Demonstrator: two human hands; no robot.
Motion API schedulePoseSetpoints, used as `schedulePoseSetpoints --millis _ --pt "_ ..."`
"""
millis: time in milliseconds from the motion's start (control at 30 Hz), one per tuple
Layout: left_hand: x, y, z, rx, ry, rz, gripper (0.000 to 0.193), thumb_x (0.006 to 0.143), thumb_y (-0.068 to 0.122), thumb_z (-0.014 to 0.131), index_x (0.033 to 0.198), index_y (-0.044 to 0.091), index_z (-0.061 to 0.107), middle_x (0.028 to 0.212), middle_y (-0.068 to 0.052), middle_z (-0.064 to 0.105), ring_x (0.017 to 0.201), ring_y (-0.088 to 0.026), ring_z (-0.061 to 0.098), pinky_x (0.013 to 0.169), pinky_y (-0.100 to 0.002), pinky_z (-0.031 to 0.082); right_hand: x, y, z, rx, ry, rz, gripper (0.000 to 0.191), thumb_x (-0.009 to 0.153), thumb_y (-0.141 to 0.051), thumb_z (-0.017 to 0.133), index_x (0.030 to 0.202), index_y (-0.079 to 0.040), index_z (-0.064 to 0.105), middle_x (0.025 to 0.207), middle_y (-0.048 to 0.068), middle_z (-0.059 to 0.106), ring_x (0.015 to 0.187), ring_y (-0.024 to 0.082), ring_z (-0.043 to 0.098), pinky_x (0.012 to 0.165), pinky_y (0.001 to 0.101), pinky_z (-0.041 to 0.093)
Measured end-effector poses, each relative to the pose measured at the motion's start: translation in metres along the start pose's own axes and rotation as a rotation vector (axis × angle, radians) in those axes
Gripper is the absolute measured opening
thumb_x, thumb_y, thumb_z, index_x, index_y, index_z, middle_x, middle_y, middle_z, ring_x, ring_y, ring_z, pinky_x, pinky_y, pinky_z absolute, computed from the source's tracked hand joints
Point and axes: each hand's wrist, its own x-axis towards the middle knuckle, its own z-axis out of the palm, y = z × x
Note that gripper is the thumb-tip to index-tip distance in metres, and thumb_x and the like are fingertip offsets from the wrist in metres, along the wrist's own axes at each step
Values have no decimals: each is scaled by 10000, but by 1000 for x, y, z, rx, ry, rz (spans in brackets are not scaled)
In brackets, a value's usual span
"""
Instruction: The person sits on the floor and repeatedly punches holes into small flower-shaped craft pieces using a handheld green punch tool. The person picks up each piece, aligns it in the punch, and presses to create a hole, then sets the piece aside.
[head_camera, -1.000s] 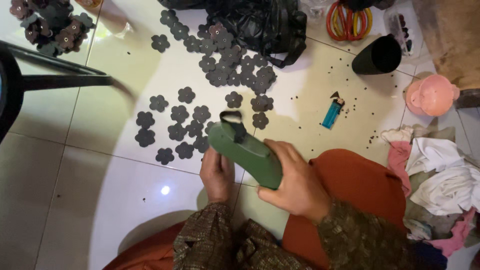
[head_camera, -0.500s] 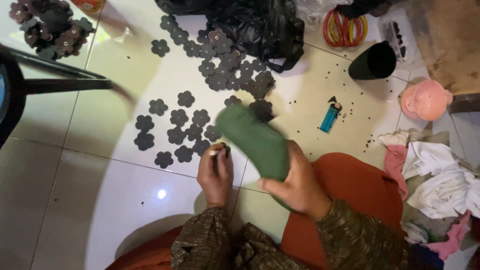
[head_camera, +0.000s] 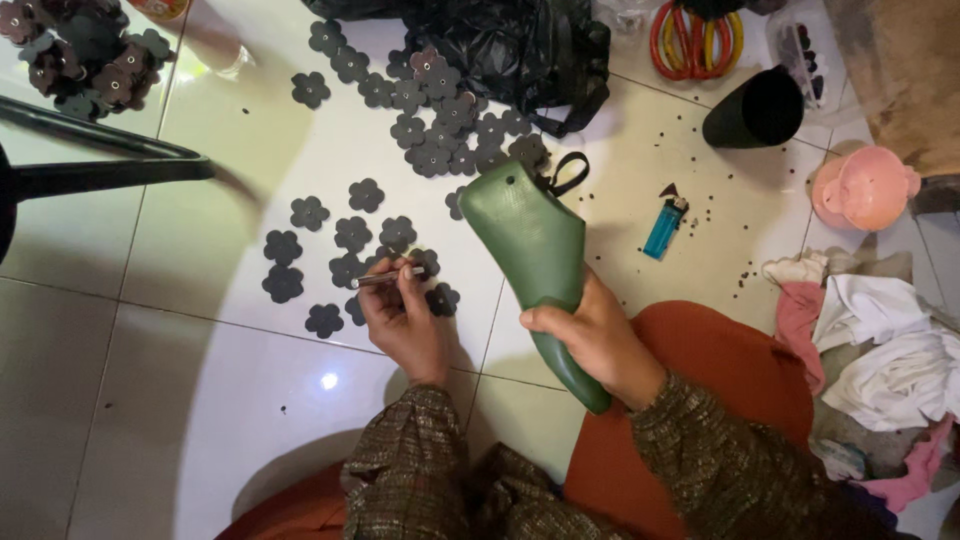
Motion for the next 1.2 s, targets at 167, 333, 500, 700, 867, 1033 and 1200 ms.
schedulePoseSetpoints --millis 167,333,500,700,867,1033,1200 --pt "3 -4 1 44 26 45 207 1052 37 617 1244 3 549 1155 -95 699 1068 -143 667 959 -289 560 0 -4 3 -39 -19 -39 516 770 -149 729 1244 -35 559 900 35 629 808 142 626 714 313 545" --pt "3 -7 0 57 29 4 205 1036 40 618 1226 13 545 1153 -85 700 1077 -140 679 967 -287 582 1 -7 3 -85 -8 24 543 750 -179 737 1241 -39 552 900 51 640 793 151 651 695 324 570" --pt "3 -9 -2 40 1 15 202 1034 43 624 1218 9 547 1158 -87 689 1087 -145 677 976 -285 573 1 -9 3 -85 -14 39 529 744 -172 729 1224 -33 557 904 56 629 790 162 651 684 341 573" --pt "-1 -9 -3 123 -42 16 145 1052 44 615 1189 9 582 1158 -75 696 1075 -129 675 966 -277 571 1 -5 3 -38 -31 -2 506 739 -140 753 1188 -7 564 905 64 640 789 187 658 692 350 578" --pt "-2 -2 1 223 -82 33 153 1038 19 610 1184 2 651 1125 -69 697 999 -112 681 906 -275 579 -7 0 3 -437 72 -322 685 705 -165 832 1298 24 547 1110 145 593 1017 273 613 855 416 543" --pt "-3 9 2 559 -101 178 148 1006 47 646 1150 36 678 1065 -97 727 964 -179 712 865 -303 566 -28 -9 7 -415 126 -718 764 756 -201 777 1409 45 464 1314 190 525 1186 335 586 998 468 513" --pt "-3 13 1 632 -156 277 160 996 48 657 1154 48 685 1069 -105 720 981 -252 693 895 -345 543 -22 -26 5 -352 -71 -565 749 676 -295 829 1335 -31 590 1214 124 660 1060 260 693 933 397 592"
